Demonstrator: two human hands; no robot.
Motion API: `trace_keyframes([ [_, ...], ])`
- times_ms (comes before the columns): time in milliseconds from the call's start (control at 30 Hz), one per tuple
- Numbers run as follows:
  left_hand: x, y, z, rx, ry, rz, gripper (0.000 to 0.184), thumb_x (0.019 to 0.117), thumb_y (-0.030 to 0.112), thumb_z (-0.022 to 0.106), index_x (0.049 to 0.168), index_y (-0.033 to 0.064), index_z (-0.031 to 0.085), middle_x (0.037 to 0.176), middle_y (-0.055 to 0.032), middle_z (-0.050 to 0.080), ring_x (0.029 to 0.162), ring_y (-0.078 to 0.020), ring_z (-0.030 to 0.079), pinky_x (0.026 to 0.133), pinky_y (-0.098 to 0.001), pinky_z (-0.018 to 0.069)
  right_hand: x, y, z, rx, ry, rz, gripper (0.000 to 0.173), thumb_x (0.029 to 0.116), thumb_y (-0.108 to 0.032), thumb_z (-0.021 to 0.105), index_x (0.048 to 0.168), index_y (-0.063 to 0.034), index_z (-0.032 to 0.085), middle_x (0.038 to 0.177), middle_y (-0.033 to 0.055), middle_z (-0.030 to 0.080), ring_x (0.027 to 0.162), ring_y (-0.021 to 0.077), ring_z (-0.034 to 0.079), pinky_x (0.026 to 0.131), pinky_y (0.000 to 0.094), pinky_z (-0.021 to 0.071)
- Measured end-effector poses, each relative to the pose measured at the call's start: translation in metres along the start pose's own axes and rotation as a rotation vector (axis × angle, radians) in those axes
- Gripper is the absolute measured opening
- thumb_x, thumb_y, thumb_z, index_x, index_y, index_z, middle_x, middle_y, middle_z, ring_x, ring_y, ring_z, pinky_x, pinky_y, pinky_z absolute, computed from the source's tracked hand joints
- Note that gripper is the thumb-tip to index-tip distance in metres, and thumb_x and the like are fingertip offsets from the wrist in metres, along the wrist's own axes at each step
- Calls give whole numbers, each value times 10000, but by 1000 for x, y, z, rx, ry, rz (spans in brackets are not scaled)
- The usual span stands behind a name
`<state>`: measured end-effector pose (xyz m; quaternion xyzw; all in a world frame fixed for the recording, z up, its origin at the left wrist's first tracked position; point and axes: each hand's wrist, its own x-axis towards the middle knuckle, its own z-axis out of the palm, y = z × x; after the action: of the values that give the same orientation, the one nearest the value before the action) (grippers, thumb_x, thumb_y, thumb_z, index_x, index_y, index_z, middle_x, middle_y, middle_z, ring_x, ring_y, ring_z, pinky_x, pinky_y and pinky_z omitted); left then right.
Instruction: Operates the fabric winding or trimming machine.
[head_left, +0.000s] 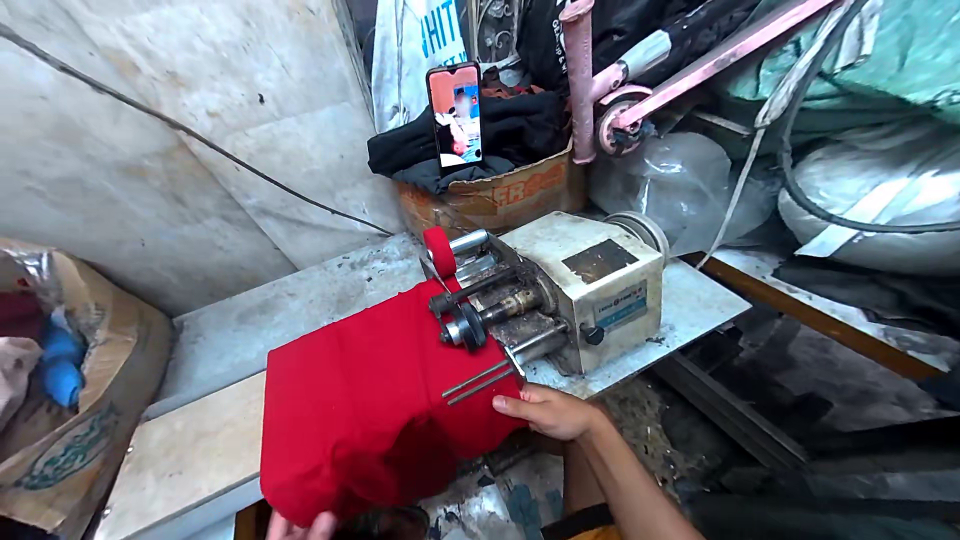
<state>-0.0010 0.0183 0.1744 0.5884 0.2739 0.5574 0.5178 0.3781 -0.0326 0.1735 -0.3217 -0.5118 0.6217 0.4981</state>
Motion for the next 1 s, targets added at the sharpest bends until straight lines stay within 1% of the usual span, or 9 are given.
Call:
trace_keyframes([
  [67,-2,2,10,140,-29,-20,344,912,243,770,1222,318,641,1115,147,747,1038,-16,697,939,-250,583,0,0,0,1,3,1,238,1089,-269,498,1213,-147,661,1118,-72,744,1071,43,688,995,298,558],
  [133,-3,2,8,4,-8,3,336,938,254,734,1260,317,661,1156,119,741,1082,-27,683,980,-278,563,0,0,0,11,5,11,237,1087,-275,506,1210,-145,661,1109,-63,747,1061,53,694,988,306,562],
  [300,-3,2,16,224,31,-46,377,899,109,762,1237,155,602,1087,118,746,1030,-31,703,943,-280,594,0,-2,2,-12,3,29,247,1089,-282,496,1190,-135,667,1080,-60,752,1033,49,702,963,299,574],
  [400,-6,2,13,22,-22,-28,354,923,242,755,1261,287,659,1154,106,745,1078,-39,690,977,-290,572,0,-1,1,-24,2,28,251,1091,-289,495,1194,-137,666,1081,-59,750,1035,48,699,964,298,572],
  [567,-5,4,19,205,21,-47,375,898,88,752,1223,182,589,1062,129,747,995,-24,708,910,-266,601,-1,-3,3,5,25,18,232,1086,-257,499,1206,-140,660,1104,-69,747,1059,41,691,989,295,560],
  [667,-3,1,11,12,-18,-14,370,948,240,726,1300,297,628,1169,116,737,1088,-33,682,986,-282,561,-1,-3,3,-3,27,33,240,1087,-260,499,1212,-133,660,1106,-65,746,1060,44,691,991,300,561],
  [833,-4,0,17,207,2,-58,357,920,114,738,1242,193,605,1095,124,747,1022,-34,706,930,-272,597,0,-4,4,-35,32,56,254,1087,-272,498,1219,-123,656,1109,-59,746,1062,45,692,991,297,562],
  [900,-5,-1,15,60,9,-29,338,957,232,713,1284,278,639,1161,117,738,1075,-36,689,973,-281,571,0,-4,3,-30,22,50,251,1090,-268,495,1220,-126,657,1110,-62,745,1064,42,690,992,295,561],
  [1000,-3,-4,14,92,61,-6,320,958,189,711,1258,267,632,1143,126,739,1064,-33,691,960,-273,577,0,-3,4,-32,23,54,234,1086,-257,502,1204,-132,662,1098,-70,746,1056,32,689,985,286,560],
])
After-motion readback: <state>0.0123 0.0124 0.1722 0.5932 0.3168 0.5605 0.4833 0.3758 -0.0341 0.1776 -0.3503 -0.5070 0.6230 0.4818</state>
